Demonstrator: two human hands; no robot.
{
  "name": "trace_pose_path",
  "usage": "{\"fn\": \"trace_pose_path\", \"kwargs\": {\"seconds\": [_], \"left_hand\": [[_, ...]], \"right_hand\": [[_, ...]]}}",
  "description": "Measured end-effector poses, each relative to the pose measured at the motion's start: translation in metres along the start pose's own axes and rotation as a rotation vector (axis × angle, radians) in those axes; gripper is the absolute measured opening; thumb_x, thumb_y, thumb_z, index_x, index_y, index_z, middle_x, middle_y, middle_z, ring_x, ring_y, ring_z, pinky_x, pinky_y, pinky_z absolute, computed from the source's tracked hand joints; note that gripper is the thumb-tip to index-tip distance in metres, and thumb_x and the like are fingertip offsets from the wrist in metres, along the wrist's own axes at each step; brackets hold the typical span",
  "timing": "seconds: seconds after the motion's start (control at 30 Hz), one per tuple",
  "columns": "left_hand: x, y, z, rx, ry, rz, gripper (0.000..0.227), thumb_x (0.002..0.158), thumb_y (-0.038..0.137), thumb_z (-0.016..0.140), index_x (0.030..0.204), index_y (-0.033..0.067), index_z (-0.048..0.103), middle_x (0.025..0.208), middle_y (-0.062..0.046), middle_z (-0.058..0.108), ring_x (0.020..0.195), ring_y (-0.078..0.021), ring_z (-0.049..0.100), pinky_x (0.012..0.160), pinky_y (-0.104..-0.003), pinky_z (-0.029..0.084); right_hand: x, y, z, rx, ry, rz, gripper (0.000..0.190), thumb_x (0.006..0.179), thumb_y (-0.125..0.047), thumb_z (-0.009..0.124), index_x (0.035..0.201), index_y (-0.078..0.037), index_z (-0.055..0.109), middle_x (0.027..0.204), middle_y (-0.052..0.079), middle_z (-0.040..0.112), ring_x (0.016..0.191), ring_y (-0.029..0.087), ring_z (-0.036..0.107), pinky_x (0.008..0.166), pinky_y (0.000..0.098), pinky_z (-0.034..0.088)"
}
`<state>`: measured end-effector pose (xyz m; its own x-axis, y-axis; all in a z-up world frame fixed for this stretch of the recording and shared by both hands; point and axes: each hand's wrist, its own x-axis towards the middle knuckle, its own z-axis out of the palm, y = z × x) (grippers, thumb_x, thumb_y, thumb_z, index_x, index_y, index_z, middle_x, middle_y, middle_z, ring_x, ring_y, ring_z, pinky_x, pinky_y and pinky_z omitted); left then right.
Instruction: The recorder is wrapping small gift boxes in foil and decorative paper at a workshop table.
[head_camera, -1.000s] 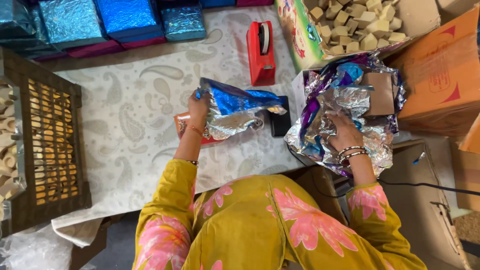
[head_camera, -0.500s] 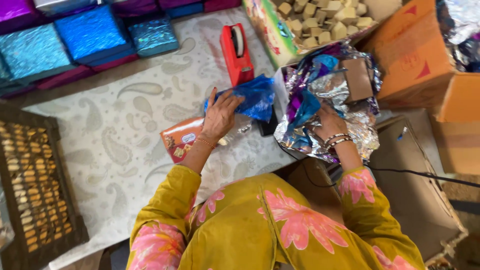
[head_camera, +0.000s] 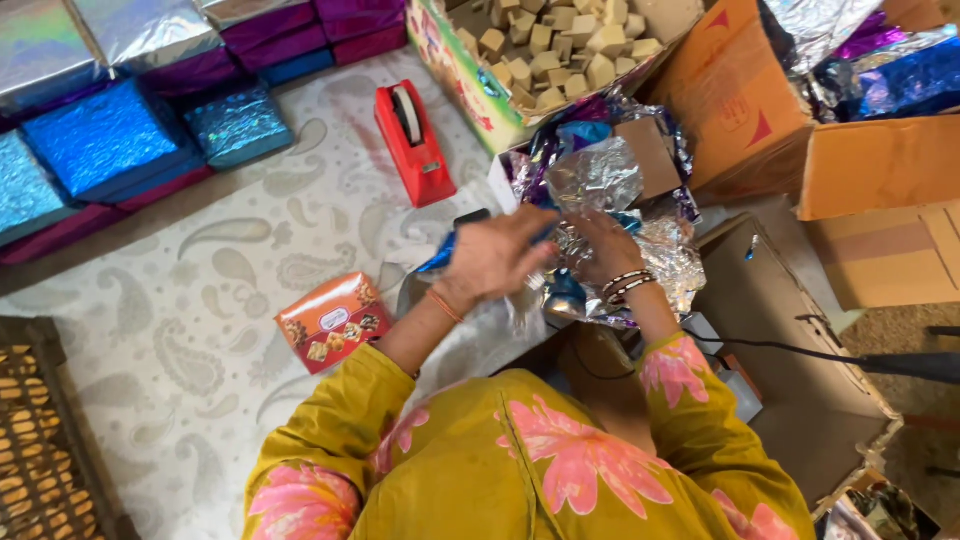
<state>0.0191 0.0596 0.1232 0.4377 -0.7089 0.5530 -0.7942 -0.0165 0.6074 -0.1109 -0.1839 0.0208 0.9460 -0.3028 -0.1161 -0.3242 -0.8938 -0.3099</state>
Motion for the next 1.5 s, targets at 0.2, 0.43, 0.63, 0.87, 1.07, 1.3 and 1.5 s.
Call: {"fn": "trace_pose_path", "kwargs": {"seconds": [0.2,0.43,0.63,0.87,1.07,1.3,1.5], "left_hand": [[0.007,-0.012,0.095,0.080,-0.325,0.023,0.032,0.097,0.029,0.064,0.126,0.0167,0.063,0.123,-0.006,0.067,0.093,-0.0290,0.073,0.074,-0.044,0.059],[0.016,-0.045,0.130,0.259,-0.390,-0.206,0.070,0.081,0.028,0.073,0.145,0.0126,0.047,0.135,-0.028,0.054,0.090,-0.0369,0.071,0.067,-0.047,0.059],[0.020,-0.060,0.152,0.328,-0.480,-0.296,0.069,0.085,0.030,0.073,0.147,0.0163,0.047,0.130,-0.027,0.058,0.100,-0.0386,0.070,0.072,-0.048,0.059],[0.020,-0.097,0.194,0.422,-0.471,-0.275,0.059,0.078,0.031,0.078,0.132,0.0144,0.058,0.119,-0.019,0.068,0.107,-0.0342,0.068,0.080,-0.047,0.058],[0.055,-0.078,0.184,0.467,-0.565,-0.387,0.123,0.066,0.033,0.087,0.163,0.0135,0.013,0.120,-0.022,0.065,0.098,-0.0369,0.069,0.071,-0.049,0.057],[0.063,-0.103,0.216,0.515,-0.696,-0.473,0.136,0.058,0.032,0.092,0.164,0.0081,0.010,0.107,-0.015,0.072,0.095,-0.0301,0.072,0.071,-0.044,0.055],[0.046,-0.186,0.319,0.681,-0.567,-0.480,0.106,0.084,0.021,0.079,0.168,0.0100,0.015,0.091,-0.009,0.078,0.081,-0.0297,0.076,0.065,-0.047,0.049]], "right_hand": [[0.016,0.037,0.014,-0.141,0.045,-0.099,0.079,0.073,-0.022,0.081,0.146,-0.020,0.051,0.155,0.015,0.045,0.140,0.038,0.042,0.112,0.0439,0.037],[0.021,0.079,-0.050,0.292,0.250,0.330,0.029,0.094,-0.022,0.068,0.122,-0.023,0.073,0.118,0.009,0.077,0.110,0.027,0.074,0.095,0.0395,0.057],[0.069,0.153,-0.023,0.051,0.446,0.326,0.046,0.084,-0.019,0.076,0.129,-0.013,0.068,0.126,0.019,0.068,0.116,0.039,0.064,0.100,0.0457,0.050],[0.086,0.155,-0.023,0.061,0.214,0.360,0.081,0.077,-0.034,0.083,0.147,-0.015,0.048,0.144,0.023,0.052,0.132,0.042,0.049,0.110,0.0483,0.041],[0.086,0.153,-0.028,0.105,0.241,0.387,0.084,0.071,-0.037,0.085,0.144,-0.015,0.049,0.141,0.021,0.056,0.130,0.040,0.052,0.109,0.0473,0.041],[0.058,0.121,-0.076,0.337,0.511,0.409,0.066,0.076,-0.037,0.087,0.130,-0.011,0.061,0.124,0.019,0.069,0.113,0.036,0.067,0.097,0.0443,0.051],[0.021,0.073,-0.104,0.517,0.606,0.238,0.064,0.077,-0.032,0.088,0.130,-0.010,0.060,0.126,0.016,0.070,0.116,0.031,0.068,0.099,0.0403,0.054]]}}
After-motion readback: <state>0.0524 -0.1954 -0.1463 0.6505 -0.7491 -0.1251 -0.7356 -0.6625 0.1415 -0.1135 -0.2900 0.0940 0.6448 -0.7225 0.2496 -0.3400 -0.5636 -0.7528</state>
